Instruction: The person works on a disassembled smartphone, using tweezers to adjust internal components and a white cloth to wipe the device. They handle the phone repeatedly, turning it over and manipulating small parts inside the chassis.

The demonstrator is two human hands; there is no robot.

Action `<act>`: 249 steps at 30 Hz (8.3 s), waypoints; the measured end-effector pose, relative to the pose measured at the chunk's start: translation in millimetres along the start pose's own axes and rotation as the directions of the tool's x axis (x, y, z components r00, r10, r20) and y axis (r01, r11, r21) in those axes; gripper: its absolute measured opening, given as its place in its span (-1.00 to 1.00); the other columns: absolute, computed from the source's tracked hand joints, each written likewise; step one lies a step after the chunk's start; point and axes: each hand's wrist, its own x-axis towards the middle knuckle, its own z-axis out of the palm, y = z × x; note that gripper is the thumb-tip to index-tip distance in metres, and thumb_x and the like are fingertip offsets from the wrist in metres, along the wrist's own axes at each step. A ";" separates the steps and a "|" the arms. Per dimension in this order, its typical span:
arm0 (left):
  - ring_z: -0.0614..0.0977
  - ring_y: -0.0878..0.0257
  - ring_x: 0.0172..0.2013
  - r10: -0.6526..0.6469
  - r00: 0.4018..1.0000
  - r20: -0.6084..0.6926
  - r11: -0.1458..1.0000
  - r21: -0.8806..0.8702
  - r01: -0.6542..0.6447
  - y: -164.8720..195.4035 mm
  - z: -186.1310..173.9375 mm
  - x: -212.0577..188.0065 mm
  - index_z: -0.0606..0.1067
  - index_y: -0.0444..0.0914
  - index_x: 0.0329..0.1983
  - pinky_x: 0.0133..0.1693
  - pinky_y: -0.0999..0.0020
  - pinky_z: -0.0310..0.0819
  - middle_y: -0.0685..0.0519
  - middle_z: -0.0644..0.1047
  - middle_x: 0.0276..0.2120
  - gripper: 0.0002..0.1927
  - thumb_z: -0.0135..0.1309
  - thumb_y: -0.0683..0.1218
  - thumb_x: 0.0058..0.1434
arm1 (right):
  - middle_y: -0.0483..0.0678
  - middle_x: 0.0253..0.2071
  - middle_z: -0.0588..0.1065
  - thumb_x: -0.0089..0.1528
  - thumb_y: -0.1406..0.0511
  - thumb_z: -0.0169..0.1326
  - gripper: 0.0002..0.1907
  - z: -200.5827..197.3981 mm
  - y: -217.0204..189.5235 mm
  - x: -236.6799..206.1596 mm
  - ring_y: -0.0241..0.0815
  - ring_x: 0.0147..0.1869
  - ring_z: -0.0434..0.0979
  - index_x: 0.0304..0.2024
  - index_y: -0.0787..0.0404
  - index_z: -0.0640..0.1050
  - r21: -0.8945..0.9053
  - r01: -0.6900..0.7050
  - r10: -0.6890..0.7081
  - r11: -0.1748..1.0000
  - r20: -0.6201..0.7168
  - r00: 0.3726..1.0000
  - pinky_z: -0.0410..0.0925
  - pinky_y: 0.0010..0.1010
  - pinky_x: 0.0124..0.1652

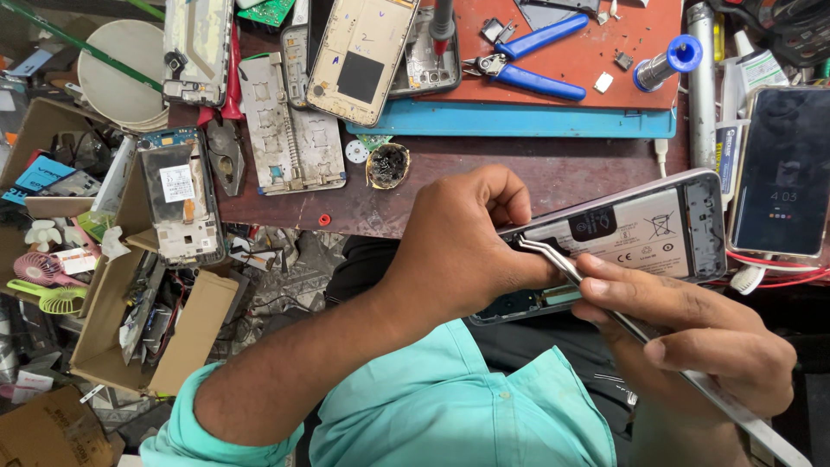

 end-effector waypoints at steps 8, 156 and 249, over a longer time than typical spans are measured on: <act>0.51 0.47 -0.52 -0.002 1.000 0.004 1.000 0.028 0.002 2.5 -1.0 -1.0 0.42 -0.23 -0.50 -0.48 0.49 0.43 0.17 0.51 -0.57 -0.54 0.48 0.05 -0.19 | 0.34 -0.20 0.55 0.10 0.55 0.24 -0.59 -2.0 -4.8 4.1 0.22 -0.01 0.67 -0.33 0.22 0.23 -0.066 0.009 -0.004 0.998 0.066 0.998 0.54 -0.08 -0.08; 0.48 0.53 -0.45 -0.107 0.967 0.232 0.952 -0.256 0.166 55.8 -10.9 -40.2 0.59 -0.29 -0.06 -0.42 0.56 0.37 0.17 0.58 -0.48 -0.70 0.29 -0.10 0.15 | 0.15 0.12 0.43 0.57 0.05 -0.13 -0.54 -64.0 42.5 -61.6 0.04 0.03 0.61 0.25 0.30 0.33 0.210 -0.106 0.204 0.972 -0.527 0.825 0.54 -0.24 0.05; 0.69 -0.03 -0.37 0.189 0.948 0.255 0.952 0.191 -0.241 24.7 15.8 -15.4 0.36 -0.22 0.00 -0.28 0.07 0.55 -0.07 0.62 -0.33 -0.52 0.20 -0.11 0.00 | -0.15 -0.60 0.57 -0.11 0.31 0.42 -0.78 -30.2 38.1 0.8 -0.46 -0.52 0.45 -0.50 0.29 0.65 -0.241 -0.789 0.825 0.564 0.177 0.536 0.32 -0.56 -0.51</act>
